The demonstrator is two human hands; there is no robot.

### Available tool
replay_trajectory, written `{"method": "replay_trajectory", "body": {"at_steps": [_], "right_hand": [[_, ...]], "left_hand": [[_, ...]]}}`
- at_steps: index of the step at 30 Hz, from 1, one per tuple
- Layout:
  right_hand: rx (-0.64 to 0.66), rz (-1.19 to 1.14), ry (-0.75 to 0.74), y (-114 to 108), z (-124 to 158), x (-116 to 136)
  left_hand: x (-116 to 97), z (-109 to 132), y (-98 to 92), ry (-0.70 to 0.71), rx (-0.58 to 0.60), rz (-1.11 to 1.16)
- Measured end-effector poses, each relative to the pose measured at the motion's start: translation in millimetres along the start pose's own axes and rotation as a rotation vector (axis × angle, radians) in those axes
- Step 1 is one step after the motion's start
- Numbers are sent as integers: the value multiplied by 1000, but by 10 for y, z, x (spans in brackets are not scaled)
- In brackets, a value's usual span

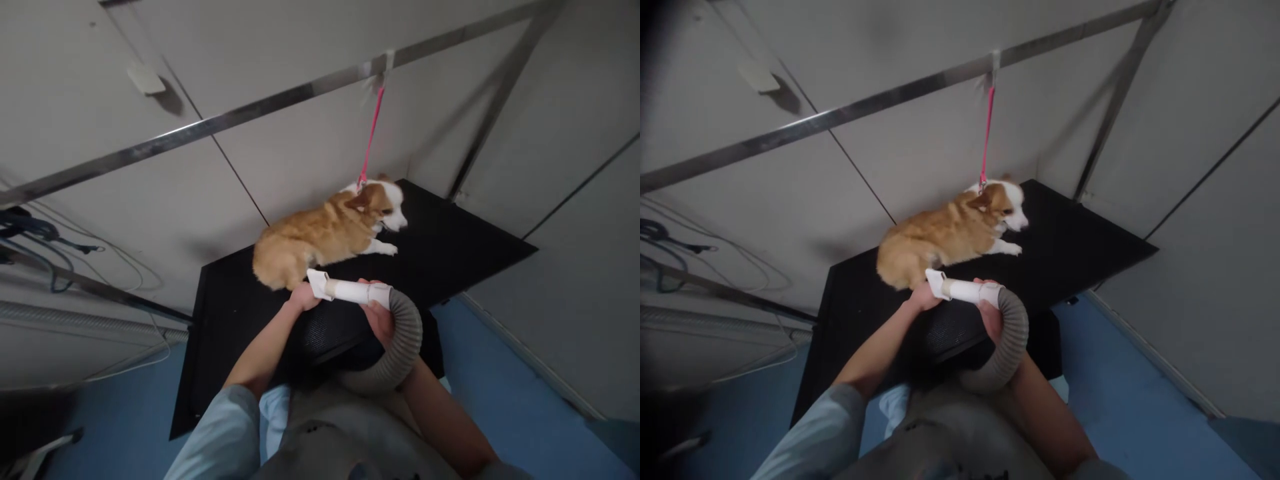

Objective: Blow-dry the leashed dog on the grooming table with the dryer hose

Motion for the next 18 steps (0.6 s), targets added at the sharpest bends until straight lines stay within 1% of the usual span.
{"method": "replay_trajectory", "body": {"at_steps": [4, 6, 10, 12, 16, 18], "right_hand": [[-95, -92, 51, 6, 42, -46], [-139, -167, 93, 36, 61, -80], [-283, -288, 127, 21, 82, -149], [-327, -330, 144, 2, 73, -216], [-420, -383, 284, -83, 95, -468], [-443, -390, 328, -114, 112, -548]], "left_hand": [[202, 66, 44, -37, 0, -33], [253, 107, 65, -31, 1, -48], [266, 206, 123, -11, 6, -66], [267, 253, 133, -14, 0, -71], [288, 328, 115, -33, 2, -76], [298, 356, 81, -43, -4, -65]]}}
Point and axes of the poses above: each hand's wrist, its own z-axis away from the middle knuckle, its own y-axis out of the palm, x = y × z, the point moved 10 cm from there along -z, towards the middle knuckle, and after that the axes turned 10 degrees about -y, right-handed, at the moved point
